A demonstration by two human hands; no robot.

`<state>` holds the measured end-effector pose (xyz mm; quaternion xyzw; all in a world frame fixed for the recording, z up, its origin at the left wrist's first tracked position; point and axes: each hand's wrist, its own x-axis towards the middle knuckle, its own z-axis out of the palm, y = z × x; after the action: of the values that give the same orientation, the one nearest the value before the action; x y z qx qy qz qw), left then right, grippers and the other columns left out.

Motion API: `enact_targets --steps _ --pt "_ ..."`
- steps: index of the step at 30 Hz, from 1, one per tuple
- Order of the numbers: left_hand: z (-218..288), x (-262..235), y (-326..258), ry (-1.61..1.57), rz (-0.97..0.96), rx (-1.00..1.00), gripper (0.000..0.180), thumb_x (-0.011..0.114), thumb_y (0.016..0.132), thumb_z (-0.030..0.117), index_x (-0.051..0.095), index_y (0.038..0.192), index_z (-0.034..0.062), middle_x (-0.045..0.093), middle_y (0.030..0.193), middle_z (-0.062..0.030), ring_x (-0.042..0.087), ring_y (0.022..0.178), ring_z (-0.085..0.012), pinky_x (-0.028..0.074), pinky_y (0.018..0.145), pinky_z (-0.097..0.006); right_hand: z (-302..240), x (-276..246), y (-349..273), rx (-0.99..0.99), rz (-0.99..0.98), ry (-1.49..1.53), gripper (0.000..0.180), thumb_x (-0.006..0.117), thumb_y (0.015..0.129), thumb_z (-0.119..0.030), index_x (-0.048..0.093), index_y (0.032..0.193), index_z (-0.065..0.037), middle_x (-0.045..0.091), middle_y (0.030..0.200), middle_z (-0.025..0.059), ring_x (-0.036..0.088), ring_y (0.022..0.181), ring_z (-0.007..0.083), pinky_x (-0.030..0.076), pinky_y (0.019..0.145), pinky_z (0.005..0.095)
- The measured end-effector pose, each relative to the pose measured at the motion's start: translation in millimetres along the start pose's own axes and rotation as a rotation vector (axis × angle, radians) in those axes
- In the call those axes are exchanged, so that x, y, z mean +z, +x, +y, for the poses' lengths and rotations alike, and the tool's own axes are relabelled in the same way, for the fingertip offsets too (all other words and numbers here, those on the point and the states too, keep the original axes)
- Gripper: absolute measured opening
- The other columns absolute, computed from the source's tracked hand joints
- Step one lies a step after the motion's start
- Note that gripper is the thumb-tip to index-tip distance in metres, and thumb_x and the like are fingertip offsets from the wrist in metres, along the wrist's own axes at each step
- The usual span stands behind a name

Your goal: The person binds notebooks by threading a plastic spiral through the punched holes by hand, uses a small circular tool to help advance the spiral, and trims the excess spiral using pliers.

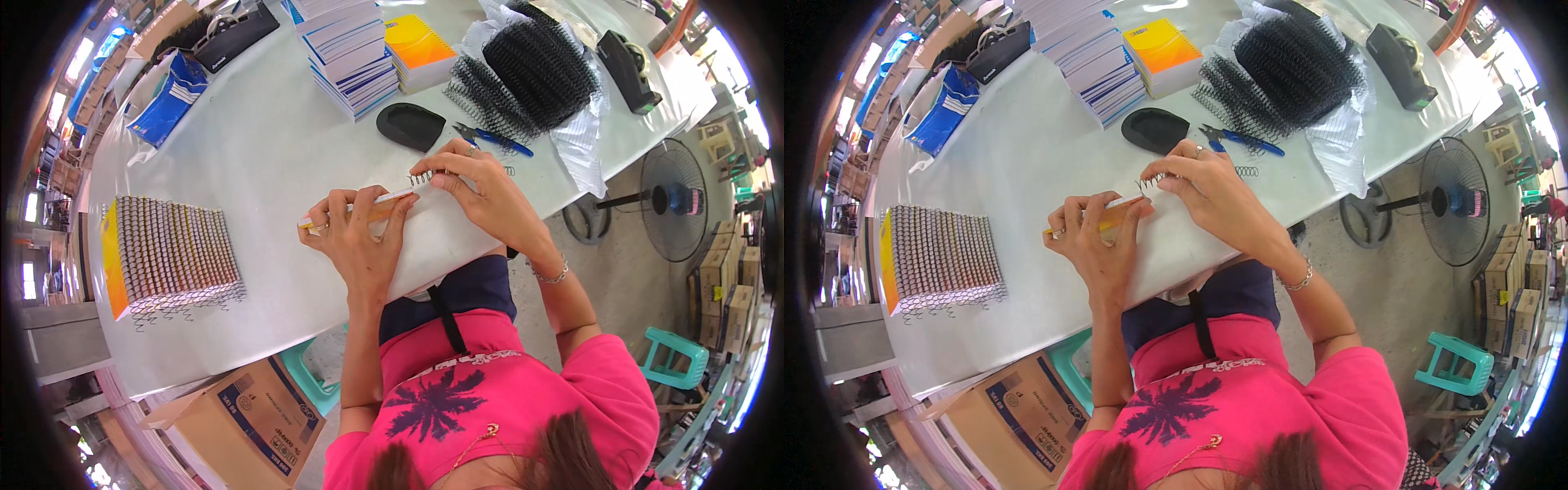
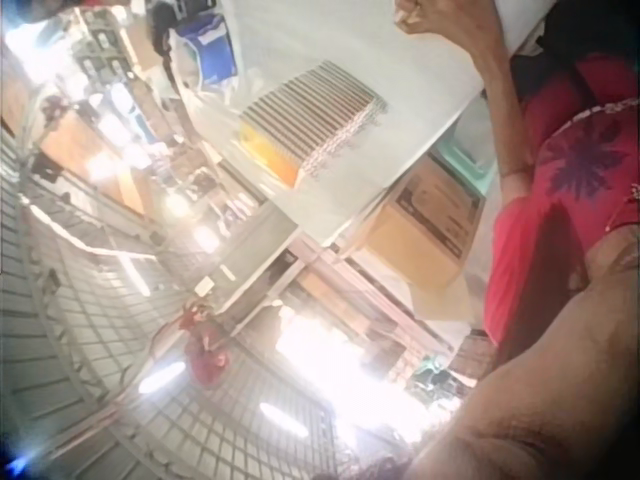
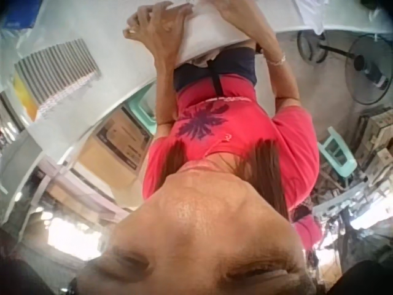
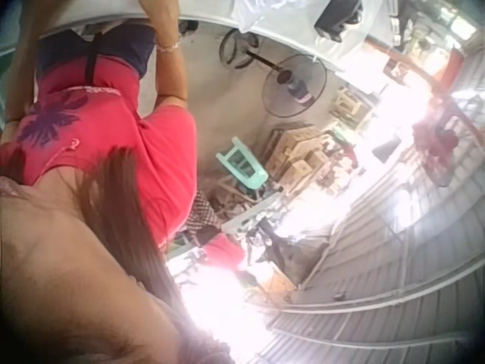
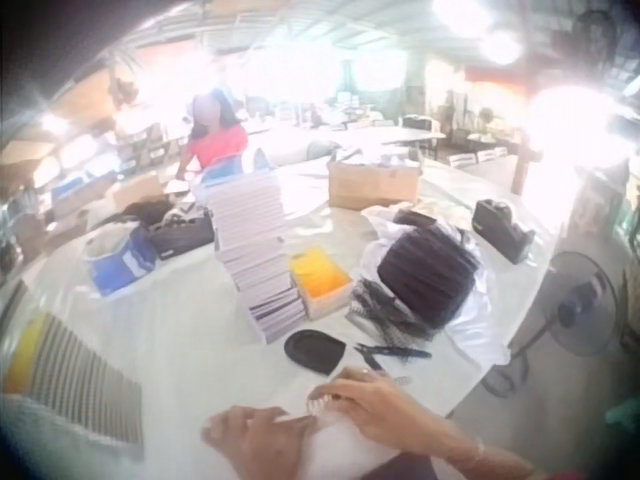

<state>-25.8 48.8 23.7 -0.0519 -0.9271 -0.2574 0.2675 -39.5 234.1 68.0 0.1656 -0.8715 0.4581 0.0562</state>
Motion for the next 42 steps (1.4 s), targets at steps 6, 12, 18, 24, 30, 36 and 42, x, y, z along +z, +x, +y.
enact_targets --steps 6,12,18,24,30,36,42 --pt "-2 3 1 0.003 0.016 0.008 0.028 0.081 0.076 0.046 0.071 0.092 0.0254 0.054 0.093 0.0052 0.046 0.104 -0.0224 0.023 0.095 -0.051 6 0 -1 -0.069 -0.048 -0.047 0.020 0.055 0.097 -0.010 0.070 0.110 -0.007 0.062 0.093 0.0074 0.056 0.090 0.0226 0.038 0.095 0.0346" --pt "-2 4 0 -0.008 0.023 0.006 0.028 0.081 0.076 0.046 0.072 0.092 0.0253 0.054 0.092 0.0054 0.047 0.104 -0.0219 0.023 0.095 -0.051 -1 -4 0 0.021 -0.088 -0.019 0.017 0.057 0.096 -0.011 0.069 0.107 -0.008 0.065 0.092 0.0051 0.057 0.087 0.0196 0.035 0.099 0.0337" --pt "-1 5 0 -0.004 0.028 0.003 0.028 0.081 0.076 0.045 0.072 0.092 0.0252 0.054 0.092 0.0054 0.047 0.104 -0.0214 0.023 0.094 -0.051 5 2 3 -0.188 0.021 -0.183 0.014 0.061 0.093 -0.013 0.067 0.105 -0.009 0.066 0.095 0.0048 0.059 0.091 0.0221 0.031 0.103 0.0395" --pt "0 4 1 -0.017 0.038 0.005 0.028 0.081 0.076 0.043 0.071 0.094 0.0253 0.055 0.093 0.0053 0.048 0.104 -0.0214 0.023 0.095 -0.049 9 6 1 -0.075 -0.073 -0.156 0.012 0.059 0.095 -0.013 0.064 0.104 -0.008 0.064 0.095 0.0056 0.059 0.096 0.0246 0.030 0.101 0.0410" --pt "0 5 1 0.011 0.017 0.003 0.030 0.078 0.081 0.038 0.068 0.106 0.0245 0.056 0.099 0.0038 0.048 0.106 -0.0210 0.024 0.095 -0.049 8 11 2 -0.162 -0.003 -0.229 0.012 0.057 0.097 -0.015 0.060 0.106 -0.009 0.060 0.092 0.0052 0.058 0.093 0.0230 0.031 0.097 0.0393" --pt "-2 -2 -1 -0.170 0.056 -0.073 0.037 0.080 0.082 0.028 0.064 0.114 0.0175 0.042 0.127 -0.0099 0.039 0.120 -0.0279 0.026 0.101 -0.048 0 13 7 -0.145 0.009 -0.285 0.010 0.057 0.093 -0.012 0.060 0.103 -0.011 0.060 0.095 0.0040 0.060 0.102 0.0245 0.031 0.099 0.0425" --pt "4 -5 -2 -0.223 0.144 -0.211 0.064 0.085 0.078 0.023 0.049 0.128 0.0051 0.025 0.140 -0.0203 0.025 0.134 -0.0375 0.030 0.108 -0.051 0 18 10 -0.233 0.038 -0.346 0.007 0.058 0.095 -0.014 0.059 0.099 -0.008 0.059 0.092 0.0059 0.058 0.093 0.0248 0.032 0.095 0.0393"
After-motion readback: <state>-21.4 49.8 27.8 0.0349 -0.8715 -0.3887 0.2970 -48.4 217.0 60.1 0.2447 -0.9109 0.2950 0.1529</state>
